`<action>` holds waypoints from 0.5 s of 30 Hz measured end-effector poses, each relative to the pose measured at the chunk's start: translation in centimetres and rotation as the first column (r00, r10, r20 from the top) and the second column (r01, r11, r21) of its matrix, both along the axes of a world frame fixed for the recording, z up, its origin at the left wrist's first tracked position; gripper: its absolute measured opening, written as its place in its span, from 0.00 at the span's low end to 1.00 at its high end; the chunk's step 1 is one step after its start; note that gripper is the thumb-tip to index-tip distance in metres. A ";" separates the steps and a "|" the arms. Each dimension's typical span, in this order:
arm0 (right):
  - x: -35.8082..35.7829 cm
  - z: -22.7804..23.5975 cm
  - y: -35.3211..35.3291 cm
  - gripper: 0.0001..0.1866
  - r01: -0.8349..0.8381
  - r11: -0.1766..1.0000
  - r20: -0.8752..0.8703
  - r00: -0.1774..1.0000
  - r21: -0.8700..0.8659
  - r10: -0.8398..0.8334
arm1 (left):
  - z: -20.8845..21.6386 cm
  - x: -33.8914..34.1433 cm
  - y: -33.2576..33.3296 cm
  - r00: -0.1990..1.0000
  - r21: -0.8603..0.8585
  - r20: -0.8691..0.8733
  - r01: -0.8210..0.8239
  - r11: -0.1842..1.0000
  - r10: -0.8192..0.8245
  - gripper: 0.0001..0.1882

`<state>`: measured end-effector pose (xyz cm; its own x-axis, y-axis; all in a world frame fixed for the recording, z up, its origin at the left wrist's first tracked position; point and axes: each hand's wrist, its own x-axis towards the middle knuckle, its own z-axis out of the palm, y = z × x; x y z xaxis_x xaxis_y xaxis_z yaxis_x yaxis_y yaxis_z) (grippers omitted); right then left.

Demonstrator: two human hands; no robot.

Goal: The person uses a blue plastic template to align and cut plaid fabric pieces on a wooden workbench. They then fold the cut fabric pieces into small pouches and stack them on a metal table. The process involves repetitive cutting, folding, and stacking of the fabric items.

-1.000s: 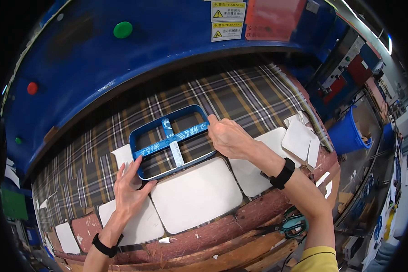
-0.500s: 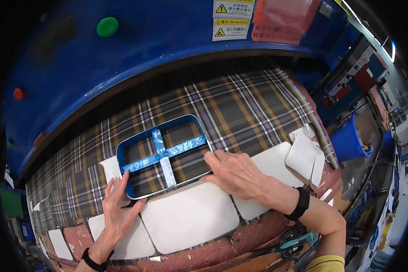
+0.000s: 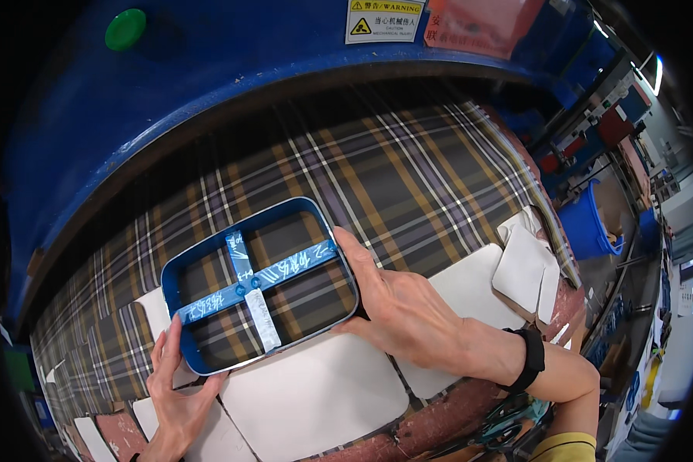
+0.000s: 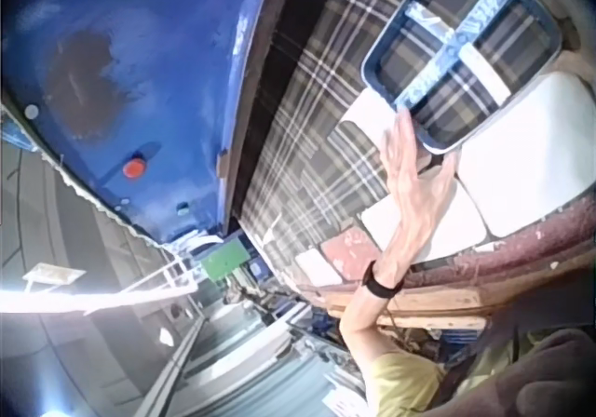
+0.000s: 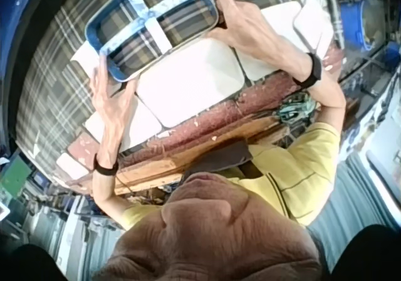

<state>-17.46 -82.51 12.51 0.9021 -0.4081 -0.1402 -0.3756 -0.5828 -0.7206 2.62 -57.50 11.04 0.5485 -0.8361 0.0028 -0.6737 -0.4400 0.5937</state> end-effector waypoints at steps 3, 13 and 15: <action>0.2 -0.5 0.1 0.48 0.002 1.000 -0.007 1.000 -0.019 -0.002 | 0.2 -0.2 0.2 0.993 0.035 -0.086 -0.075 0.997 0.077 0.50; 0.1 -1.5 0.5 0.45 0.037 0.992 0.111 0.994 -0.122 -0.024 | -0.9 0.4 0.5 0.985 -0.080 -0.175 -0.014 0.997 0.000 0.57; 0.3 -1.7 0.6 0.45 0.029 0.991 0.122 0.992 -0.132 -0.013 | -1.0 0.5 0.8 0.980 -0.069 -0.197 -0.009 0.998 -0.005 0.59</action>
